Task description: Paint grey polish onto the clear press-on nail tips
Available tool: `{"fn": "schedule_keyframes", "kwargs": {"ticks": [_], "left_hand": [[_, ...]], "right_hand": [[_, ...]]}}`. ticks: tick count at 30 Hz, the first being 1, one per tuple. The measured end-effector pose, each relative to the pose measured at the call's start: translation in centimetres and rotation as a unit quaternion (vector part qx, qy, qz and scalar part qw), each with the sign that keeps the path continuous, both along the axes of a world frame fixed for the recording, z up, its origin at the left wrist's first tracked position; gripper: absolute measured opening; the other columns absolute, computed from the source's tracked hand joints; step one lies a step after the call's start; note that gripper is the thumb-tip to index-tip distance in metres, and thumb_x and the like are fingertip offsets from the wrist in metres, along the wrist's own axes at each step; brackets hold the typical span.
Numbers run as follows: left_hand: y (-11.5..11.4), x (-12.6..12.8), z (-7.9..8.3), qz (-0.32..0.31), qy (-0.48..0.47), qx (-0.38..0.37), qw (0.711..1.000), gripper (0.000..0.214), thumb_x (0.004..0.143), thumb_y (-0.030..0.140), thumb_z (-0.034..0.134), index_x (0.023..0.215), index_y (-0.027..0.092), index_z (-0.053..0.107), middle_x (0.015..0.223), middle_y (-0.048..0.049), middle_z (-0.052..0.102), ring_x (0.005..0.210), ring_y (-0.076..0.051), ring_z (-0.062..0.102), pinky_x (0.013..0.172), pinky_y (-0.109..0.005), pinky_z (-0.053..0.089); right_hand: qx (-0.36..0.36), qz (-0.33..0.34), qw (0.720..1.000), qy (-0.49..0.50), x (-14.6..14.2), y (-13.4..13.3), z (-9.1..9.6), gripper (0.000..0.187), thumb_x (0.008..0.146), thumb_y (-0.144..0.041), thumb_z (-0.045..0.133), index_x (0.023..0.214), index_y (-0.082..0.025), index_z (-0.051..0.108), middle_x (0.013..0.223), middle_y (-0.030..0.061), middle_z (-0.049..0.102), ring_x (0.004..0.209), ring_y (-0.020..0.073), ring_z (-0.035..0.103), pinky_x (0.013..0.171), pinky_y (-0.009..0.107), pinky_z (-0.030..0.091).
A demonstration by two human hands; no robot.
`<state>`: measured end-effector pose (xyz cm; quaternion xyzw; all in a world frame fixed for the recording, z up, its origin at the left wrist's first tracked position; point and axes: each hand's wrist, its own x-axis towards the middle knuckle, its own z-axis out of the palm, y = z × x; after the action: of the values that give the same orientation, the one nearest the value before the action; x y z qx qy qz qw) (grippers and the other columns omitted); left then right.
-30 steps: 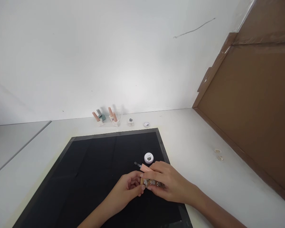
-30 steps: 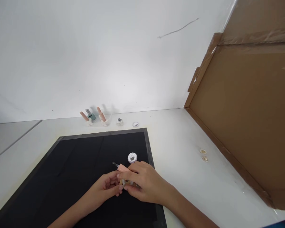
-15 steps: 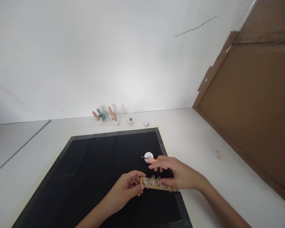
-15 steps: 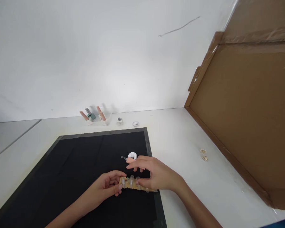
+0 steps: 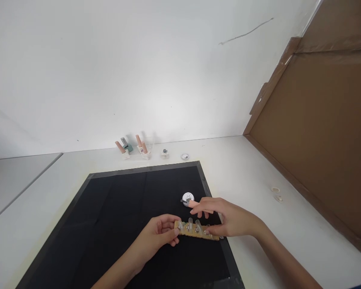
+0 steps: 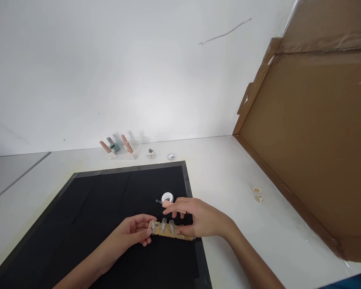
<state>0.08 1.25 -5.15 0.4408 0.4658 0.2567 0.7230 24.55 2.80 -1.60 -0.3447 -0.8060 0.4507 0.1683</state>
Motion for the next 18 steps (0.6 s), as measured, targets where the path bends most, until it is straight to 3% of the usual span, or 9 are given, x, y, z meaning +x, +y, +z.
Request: {"fn": "schedule_keyframes", "kwargs": {"ticks": [4,11,18], "left_hand": [[-0.03,-0.01,0.27,0.01,0.0,-0.007,1.0,0.04,0.06,0.038,0.077,0.09,0.012,0.066,0.071,-0.0011,0.063,0.062,-0.013,0.056,0.06,-0.027,0.043],[0.02,-0.06,0.36,0.007,-0.005,-0.01,1.0,0.039,0.062,0.035,0.078,0.091,0.013,0.065,0.073,-0.0014,0.064,0.063,-0.012,0.057,0.061,-0.026,0.044],[-0.06,0.0,0.41,0.009,-0.005,-0.016,1.0,0.042,0.06,0.037,0.079,0.091,0.012,0.064,0.072,-0.0009,0.063,0.061,-0.011,0.057,0.06,-0.026,0.044]], "right_hand": [[0.019,-0.008,1.0,0.009,0.0,0.02,0.05,0.045,0.075,-0.014,0.064,0.118,-0.027,0.057,0.102,0.0042,0.059,0.086,0.0174,0.055,0.076,0.031,0.049],[0.019,-0.117,0.985,0.124,-0.4,0.14,0.09,0.031,0.086,-0.014,0.049,0.114,-0.024,0.057,0.07,-0.0021,0.053,0.071,0.0139,0.059,0.077,0.032,0.049],[0.017,-0.049,0.995,0.087,-0.93,-0.39,-0.45,0.043,0.075,-0.006,0.056,0.113,-0.025,0.059,0.085,0.0023,0.058,0.084,0.017,0.061,0.057,0.021,0.047]]}}
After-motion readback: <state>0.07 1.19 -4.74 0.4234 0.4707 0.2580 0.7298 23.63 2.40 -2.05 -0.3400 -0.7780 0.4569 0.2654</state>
